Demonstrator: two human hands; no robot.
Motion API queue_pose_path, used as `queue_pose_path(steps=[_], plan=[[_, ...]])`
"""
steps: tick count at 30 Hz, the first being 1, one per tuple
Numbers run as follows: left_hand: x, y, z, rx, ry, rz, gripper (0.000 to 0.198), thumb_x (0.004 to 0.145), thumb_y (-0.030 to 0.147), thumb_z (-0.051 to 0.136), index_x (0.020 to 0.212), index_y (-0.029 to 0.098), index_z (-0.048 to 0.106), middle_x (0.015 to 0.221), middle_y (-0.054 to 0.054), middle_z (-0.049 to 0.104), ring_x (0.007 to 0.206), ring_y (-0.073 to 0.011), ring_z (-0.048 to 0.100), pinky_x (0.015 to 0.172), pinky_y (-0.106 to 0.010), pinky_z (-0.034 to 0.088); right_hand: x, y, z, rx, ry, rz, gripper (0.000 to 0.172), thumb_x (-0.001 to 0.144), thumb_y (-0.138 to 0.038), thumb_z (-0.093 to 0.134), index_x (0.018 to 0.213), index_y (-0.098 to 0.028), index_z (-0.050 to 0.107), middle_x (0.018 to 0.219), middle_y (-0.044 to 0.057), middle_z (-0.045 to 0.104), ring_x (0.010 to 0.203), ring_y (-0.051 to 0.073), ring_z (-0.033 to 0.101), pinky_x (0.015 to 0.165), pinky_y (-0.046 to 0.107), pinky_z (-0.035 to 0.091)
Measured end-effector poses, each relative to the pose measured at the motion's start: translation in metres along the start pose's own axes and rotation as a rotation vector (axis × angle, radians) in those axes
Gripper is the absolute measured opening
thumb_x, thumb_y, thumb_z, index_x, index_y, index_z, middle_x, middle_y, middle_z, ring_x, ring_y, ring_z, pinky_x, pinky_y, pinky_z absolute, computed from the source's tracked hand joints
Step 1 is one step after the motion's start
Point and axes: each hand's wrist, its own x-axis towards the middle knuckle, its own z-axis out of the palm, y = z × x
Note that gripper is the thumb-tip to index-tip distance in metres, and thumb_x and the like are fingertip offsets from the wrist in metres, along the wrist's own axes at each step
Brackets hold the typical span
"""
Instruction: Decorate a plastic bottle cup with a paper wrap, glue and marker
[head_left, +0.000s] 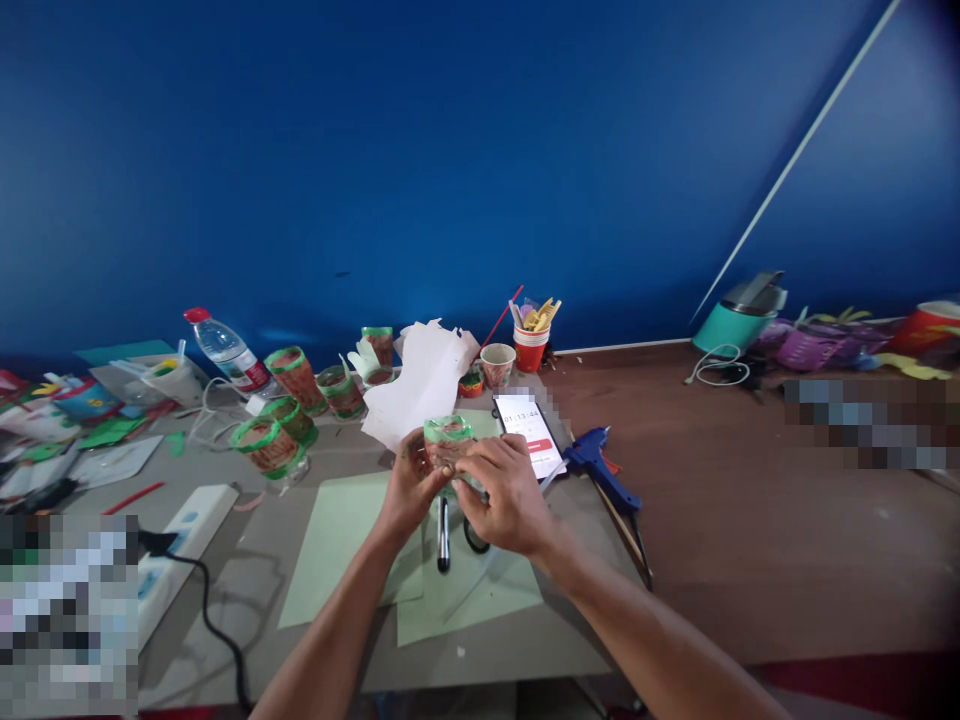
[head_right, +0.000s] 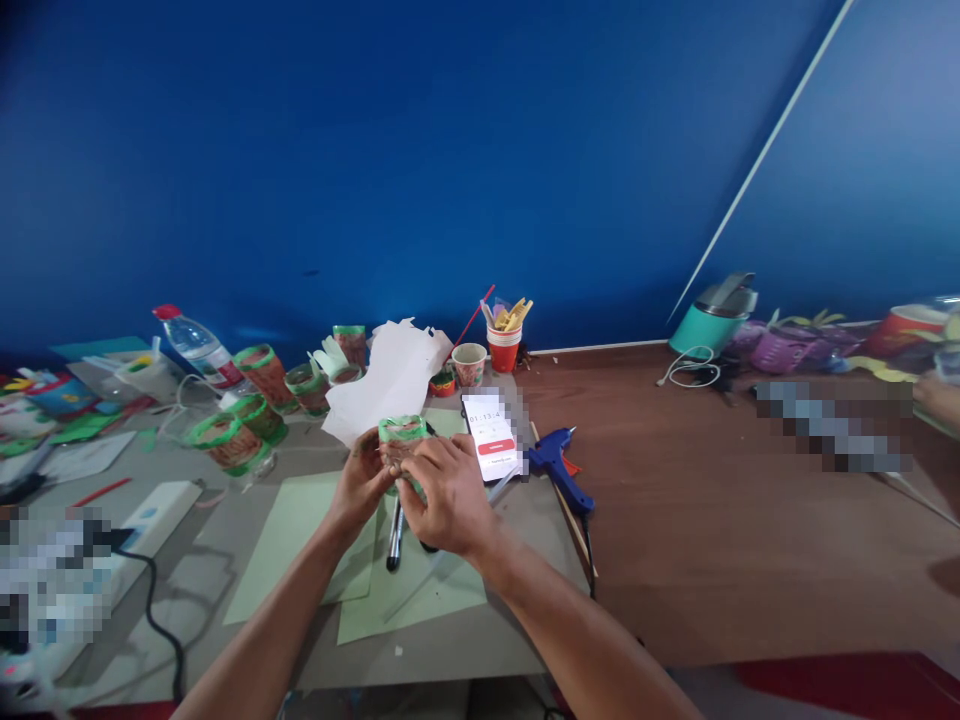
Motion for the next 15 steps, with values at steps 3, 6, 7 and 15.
queue_pose_path(steps=[3, 6, 7, 15], plan=[[-0.0007, -0.0014, -0.0012, 0.052, 0.0, 0.01, 0.059, 0.066, 0.041, 0.079, 0.113, 0.019, 0.051, 0.107, -0.009, 0.063, 0.096, -0.0226, 0.061, 0.084, -0.036, 0.048, 0.001, -0.0004, -0.0001, -0.01, 0.01, 0.018, 0.009, 0.085, -0.02, 0.054, 0.079, -0.017, 0.06, 0.079, 0.005, 0.062, 0.077, 0.018, 0.058, 0.075, 0.034, 0.031], [-0.0014, -0.0035, -0.0032, 0.085, -0.018, 0.001, 0.061, 0.067, 0.039, 0.079, 0.115, 0.019, 0.05, 0.107, -0.009, 0.062, 0.097, -0.0228, 0.061, 0.084, -0.035, 0.048, 0.0015, 0.0001, 0.0013, -0.021, 0.005, 0.034, 0.009, 0.085, -0.017, 0.054, 0.077, -0.017, 0.059, 0.077, 0.004, 0.062, 0.076, 0.017, 0.058, 0.075, 0.034, 0.031], [-0.0015, -0.0043, -0.0037, 0.084, -0.024, -0.001, 0.062, 0.066, 0.039, 0.08, 0.116, 0.019, 0.049, 0.108, -0.01, 0.062, 0.097, -0.0231, 0.061, 0.084, -0.035, 0.048, 0.0014, 0.0005, 0.002, -0.022, 0.002, 0.04, 0.009, 0.084, -0.015, 0.054, 0.077, -0.017, 0.059, 0.076, 0.004, 0.062, 0.076, 0.017, 0.058, 0.075, 0.034, 0.031], [-0.0017, -0.0071, -0.0054, 0.041, -0.02, -0.029, 0.065, 0.065, 0.039, 0.08, 0.118, 0.02, 0.048, 0.108, -0.008, 0.062, 0.097, -0.0225, 0.06, 0.086, -0.036, 0.047, 0.0006, 0.0087, 0.0024, -0.031, -0.007, 0.08, 0.013, 0.088, -0.015, 0.05, 0.078, -0.018, 0.058, 0.078, 0.005, 0.063, 0.076, 0.018, 0.057, 0.075, 0.033, 0.032]])
